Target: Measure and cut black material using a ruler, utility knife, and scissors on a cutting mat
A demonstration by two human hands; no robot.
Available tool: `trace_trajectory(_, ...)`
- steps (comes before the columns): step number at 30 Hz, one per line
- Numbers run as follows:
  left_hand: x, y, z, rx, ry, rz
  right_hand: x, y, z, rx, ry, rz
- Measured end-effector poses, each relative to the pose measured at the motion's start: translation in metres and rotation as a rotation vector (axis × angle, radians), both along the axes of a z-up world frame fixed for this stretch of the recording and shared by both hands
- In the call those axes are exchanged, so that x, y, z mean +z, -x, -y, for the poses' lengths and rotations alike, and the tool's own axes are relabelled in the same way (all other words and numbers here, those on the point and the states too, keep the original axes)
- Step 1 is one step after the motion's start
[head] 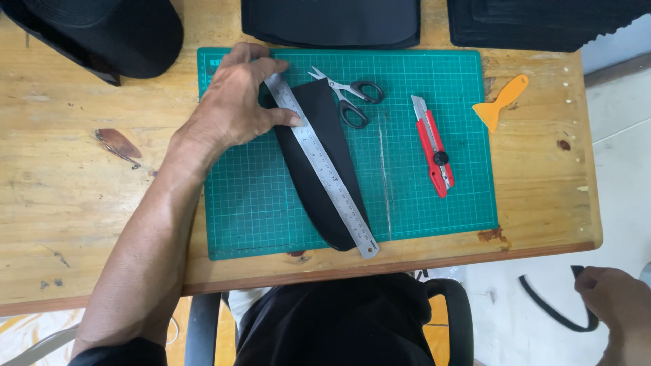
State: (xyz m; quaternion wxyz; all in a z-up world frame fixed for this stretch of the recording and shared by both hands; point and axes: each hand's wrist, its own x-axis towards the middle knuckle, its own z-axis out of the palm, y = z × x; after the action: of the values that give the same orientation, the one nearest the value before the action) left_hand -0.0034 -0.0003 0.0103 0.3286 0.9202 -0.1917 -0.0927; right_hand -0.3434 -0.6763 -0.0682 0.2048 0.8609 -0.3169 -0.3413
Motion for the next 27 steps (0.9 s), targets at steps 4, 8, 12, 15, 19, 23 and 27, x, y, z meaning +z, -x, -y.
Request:
trace_trajectory(4, 0.011, 0.004, 0.000, -0.027, 0.000, -0.057, -0.030, 0.013, 0.054, -0.011, 0.046, -0.181)
trace_trajectory(8, 0.009, 0.003, -0.001, -0.135, -0.033, 0.008, 0.012, -0.029, -0.016, -0.158, 0.048, 0.089)
trace_trajectory(12, 0.007, 0.003, 0.000, -0.160, -0.056, -0.001, 0.081, -0.062, -0.156, 0.327, -0.060, 0.639)
trace_trajectory(15, 0.009, 0.002, 0.000, -0.146, -0.057, -0.021, 0.107, -0.122, -0.238, 0.694, -0.364, 0.947)
trace_trajectory(19, 0.013, 0.003, -0.002, -0.127, -0.055, -0.022, 0.087, -0.177, -0.216, 0.780, -0.315, 0.917)
trace_trajectory(23, 0.019, 0.001, -0.006, -0.064, -0.076, -0.059, 0.118, -0.202, -0.235, 0.191, -0.355, 0.591)
trace_trajectory(27, 0.015, -0.001, -0.007, -0.046, -0.073, -0.070, 0.087, -0.173, -0.185, -0.063, -0.110, 0.417)
